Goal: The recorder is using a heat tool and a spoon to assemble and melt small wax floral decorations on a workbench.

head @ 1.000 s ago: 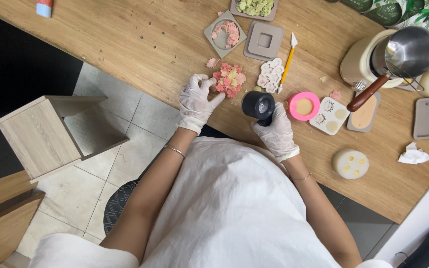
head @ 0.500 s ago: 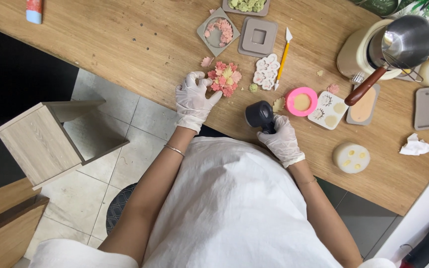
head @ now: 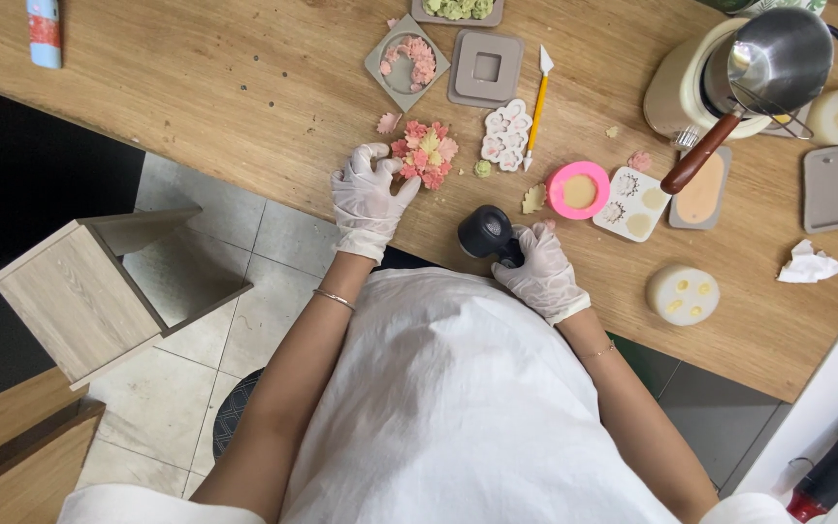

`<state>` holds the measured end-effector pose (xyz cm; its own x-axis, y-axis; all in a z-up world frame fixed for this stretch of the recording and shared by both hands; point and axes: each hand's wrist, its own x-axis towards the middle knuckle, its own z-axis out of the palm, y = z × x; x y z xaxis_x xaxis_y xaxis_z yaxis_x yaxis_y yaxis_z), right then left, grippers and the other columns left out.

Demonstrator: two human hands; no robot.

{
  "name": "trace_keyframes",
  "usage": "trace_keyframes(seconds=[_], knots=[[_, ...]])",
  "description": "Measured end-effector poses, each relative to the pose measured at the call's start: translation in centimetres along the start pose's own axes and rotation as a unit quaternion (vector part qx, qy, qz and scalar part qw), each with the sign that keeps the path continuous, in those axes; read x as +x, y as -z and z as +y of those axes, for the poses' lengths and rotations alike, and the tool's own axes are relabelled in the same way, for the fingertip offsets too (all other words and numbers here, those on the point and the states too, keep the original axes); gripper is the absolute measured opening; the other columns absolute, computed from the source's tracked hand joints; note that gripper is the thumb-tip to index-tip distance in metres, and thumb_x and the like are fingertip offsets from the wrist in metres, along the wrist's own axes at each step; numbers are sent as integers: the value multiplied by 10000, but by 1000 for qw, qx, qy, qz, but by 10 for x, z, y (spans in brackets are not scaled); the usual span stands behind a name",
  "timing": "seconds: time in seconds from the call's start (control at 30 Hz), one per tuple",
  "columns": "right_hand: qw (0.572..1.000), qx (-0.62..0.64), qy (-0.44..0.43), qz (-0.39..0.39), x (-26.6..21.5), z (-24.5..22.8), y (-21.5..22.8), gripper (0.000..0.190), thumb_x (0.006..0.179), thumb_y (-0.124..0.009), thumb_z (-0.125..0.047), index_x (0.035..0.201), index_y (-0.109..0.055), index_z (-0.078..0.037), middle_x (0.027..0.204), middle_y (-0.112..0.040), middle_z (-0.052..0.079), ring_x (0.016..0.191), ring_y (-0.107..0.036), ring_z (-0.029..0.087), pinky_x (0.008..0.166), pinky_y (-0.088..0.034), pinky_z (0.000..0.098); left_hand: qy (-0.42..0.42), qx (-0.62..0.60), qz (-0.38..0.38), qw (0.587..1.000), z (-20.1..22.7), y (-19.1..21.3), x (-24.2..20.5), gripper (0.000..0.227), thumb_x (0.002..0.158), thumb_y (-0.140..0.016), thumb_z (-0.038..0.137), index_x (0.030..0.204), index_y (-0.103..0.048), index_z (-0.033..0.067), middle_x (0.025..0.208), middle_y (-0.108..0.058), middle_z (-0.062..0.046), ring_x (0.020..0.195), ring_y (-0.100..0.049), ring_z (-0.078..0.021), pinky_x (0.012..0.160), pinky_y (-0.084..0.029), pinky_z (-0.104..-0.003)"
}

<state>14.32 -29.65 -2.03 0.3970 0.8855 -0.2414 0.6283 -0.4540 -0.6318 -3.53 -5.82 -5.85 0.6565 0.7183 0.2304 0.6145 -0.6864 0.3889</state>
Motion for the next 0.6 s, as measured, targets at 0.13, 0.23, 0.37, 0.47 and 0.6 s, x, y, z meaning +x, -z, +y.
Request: trace_keyframes(seconds=[0.13,0.23,0.37,0.47,0.6], knots=[[1000,0,-20,-6,-2,0,3,565,725,-867,-251,1217,-645,-83,1071,-612,184,1067,-590,375,1069,-428,451,-17,-8,19,1000,0,1,-2,353,818,-853,425,1023,-679,197,1211,-582,-8,1116,-587,-222,841,-422,-458],[1000,4,-23,-10,1,-10,11,594,706,-878,-258,1213,-628,-75,1087,-612,189,1068,-597,376,998,-470,445,-20,-7,16,1000,0,6,0,346,823,-858,424,1015,-687,192,1205,-587,-7,1101,-593,-217,841,-423,-453],[998,-14,46,49,-4,6,-1,604,695,-879,-241,1190,-598,-37,1084,-640,180,1041,-625,383,1059,-468,454,-33,-9,33,999,0,12,-1,343,825,-858,424,1020,-695,194,1194,-589,8,1089,-618,-196,871,-429,-439],[996,-48,59,52,-3,6,-4,611,678,-883,-238,1174,-600,-19,1055,-641,192,1021,-627,403,1068,-462,462,-27,-30,21,999,-3,14,-3,344,839,-870,416,1027,-703,182,1215,-600,-4,996,-624,-175,888,-434,-431],[997,-34,43,49,-5,-2,3,565,695,-879,-242,1145,-611,-29,1033,-633,199,1015,-637,395,1043,-489,445,-26,-32,28,999,0,26,-3,344,823,-881,406,1021,-707,185,1212,-607,-6,976,-641,-167,883,-430,-425]])
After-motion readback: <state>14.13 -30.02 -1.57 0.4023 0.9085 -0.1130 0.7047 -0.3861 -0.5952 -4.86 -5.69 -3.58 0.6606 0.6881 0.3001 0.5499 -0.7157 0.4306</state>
